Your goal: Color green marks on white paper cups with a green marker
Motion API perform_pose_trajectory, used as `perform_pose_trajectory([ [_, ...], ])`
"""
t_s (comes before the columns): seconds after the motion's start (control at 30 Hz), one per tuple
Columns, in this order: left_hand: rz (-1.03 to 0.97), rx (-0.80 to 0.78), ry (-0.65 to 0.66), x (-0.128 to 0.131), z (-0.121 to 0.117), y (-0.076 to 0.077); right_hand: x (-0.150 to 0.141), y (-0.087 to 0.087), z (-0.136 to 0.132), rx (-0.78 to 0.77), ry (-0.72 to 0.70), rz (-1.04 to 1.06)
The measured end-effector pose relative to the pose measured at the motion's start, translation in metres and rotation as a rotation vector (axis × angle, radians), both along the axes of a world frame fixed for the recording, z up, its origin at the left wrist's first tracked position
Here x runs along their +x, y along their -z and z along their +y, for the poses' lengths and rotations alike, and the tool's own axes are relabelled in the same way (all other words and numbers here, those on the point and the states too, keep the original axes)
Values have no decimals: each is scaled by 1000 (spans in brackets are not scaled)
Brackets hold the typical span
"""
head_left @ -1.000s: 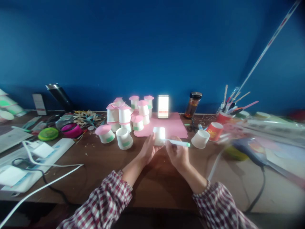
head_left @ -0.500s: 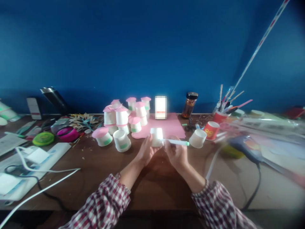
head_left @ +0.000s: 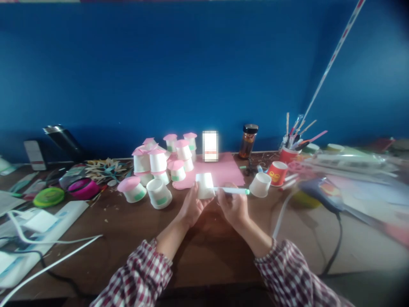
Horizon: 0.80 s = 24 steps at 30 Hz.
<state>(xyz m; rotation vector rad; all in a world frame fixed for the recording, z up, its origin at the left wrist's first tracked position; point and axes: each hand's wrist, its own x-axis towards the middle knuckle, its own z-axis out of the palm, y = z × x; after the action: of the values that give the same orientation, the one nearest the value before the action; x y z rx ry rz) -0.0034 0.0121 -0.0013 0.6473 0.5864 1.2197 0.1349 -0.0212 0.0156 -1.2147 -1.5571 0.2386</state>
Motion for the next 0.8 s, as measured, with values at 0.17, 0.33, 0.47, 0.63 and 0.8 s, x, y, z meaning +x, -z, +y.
perform_pose_trajectory([
  [0.17, -15, -33, 2, 0, -1, -3, 1, -2, 0, 24, 32, -14],
  [0.33, -22, -56, 14, -1, -1, -2, 1, -3, 0, 7, 7, 17],
  [0.47, -23, -76, 22, -2, 0, -1, 2, -3, 0, -11, -9, 35],
  [0.63, -39, -101, 54, -2, -1, -3, 2, -3, 0, -15, -9, 36],
  [0.8, -46, -118, 58, -3, -1, -4, 2, -3, 0, -32, -29, 70],
])
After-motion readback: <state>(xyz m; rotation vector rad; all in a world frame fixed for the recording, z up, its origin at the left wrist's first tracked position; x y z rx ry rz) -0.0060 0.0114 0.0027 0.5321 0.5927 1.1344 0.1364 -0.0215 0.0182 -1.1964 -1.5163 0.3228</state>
